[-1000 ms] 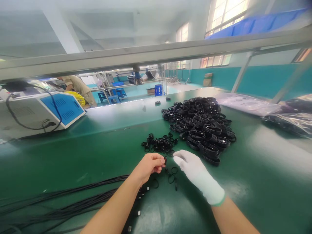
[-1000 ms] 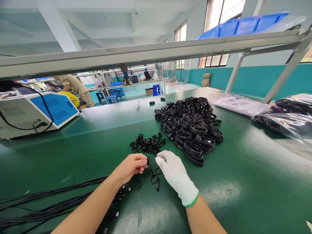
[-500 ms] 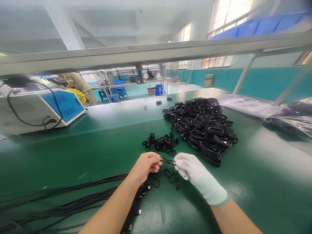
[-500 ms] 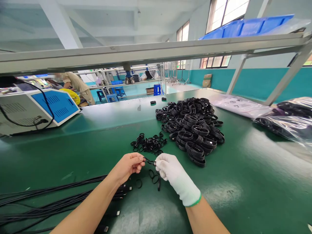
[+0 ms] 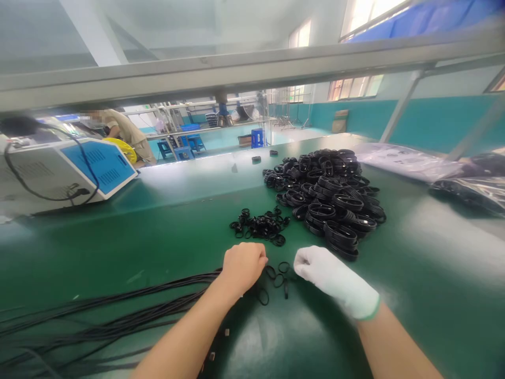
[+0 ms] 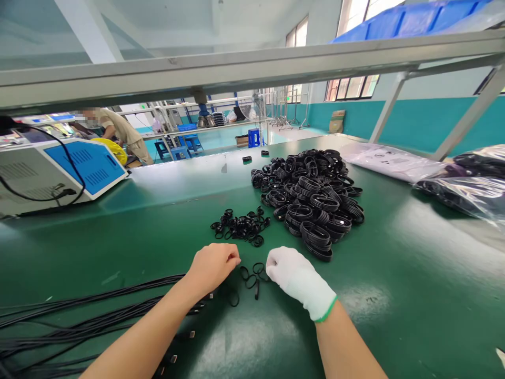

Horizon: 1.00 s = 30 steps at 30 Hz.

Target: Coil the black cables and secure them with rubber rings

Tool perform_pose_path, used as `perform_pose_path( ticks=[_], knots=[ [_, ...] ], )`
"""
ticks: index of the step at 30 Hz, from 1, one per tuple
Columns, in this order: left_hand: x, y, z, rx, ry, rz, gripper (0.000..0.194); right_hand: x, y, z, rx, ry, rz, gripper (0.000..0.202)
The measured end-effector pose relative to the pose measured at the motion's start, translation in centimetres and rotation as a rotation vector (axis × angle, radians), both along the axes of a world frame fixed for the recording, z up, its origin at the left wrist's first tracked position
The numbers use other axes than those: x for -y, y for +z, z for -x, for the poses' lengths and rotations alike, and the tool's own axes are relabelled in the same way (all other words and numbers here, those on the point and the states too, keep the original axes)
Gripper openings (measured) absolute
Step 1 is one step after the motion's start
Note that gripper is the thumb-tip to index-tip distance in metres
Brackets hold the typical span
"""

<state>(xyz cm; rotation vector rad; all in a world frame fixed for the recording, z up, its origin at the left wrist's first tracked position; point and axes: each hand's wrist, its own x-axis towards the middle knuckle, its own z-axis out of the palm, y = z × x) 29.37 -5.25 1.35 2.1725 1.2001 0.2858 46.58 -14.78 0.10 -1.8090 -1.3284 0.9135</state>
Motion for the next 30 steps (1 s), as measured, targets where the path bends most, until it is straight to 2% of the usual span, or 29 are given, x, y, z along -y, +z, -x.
perform_pose_path(
  ticks=[2, 5, 8, 10, 15, 19, 22, 25, 27, 30],
  knots=[
    [-0.2, -0.6, -0.7, -0.025, -0.002, -0.051, 0.011, -0.1, -0.3, 0.2, 0.070, -0.025, 0.014, 0.008],
    [-0.8, -1.1, -0.8, -0.009, -0.054, -0.031, 0.012, -0.4, -0.3, 0.4, 0.094, -0.077, -0.014, 0.012],
    [-1.0, -0.7, -0.4, 0.073, -0.124, 0.064, 0.007, -0.8, -0.1, 1.4, 0.020, -0.053, -0.038, 0.019],
    [-0.7, -0.4, -0.3, 0.146, -0.148, 0.108, 0.009, -1.0, -0.1, 2.4, -0.031, -0.022, -0.052, 0.016],
    [0.4, 0.0, -0.6, 0.280, -0.134, 0.113, 0.011, -1.2, 0.1, 3.7, -0.053, -0.024, -0.091, 0.015],
    [-0.6, 0.2, 0.4, 0.311, -0.054, 0.041, 0.017, -0.7, 0.6, 3.3, -0.074, 0.044, -0.119, 0.010],
    [-1.6, 0.5, 1.8, 0.249, -0.005, -0.081, 0.021, -0.3, 1.1, 2.6, -0.035, 0.049, -0.111, 0.010],
    [-1.2, 0.7, 2.9, 0.099, -0.117, -0.159, 0.013, -0.1, 1.0, 2.0, 0.086, -0.015, -0.071, 0.009],
    [-0.4, 0.6, 3.3, -0.015, -0.188, -0.215, 0.015, -0.2, 0.5, 1.8, 0.175, -0.054, -0.001, 0.008],
    [0.7, 0.3, 3.6, -0.160, -0.224, -0.322, 0.019, -0.4, -0.3, 1.6, 0.251, -0.097, 0.083, 0.008]
  ],
)
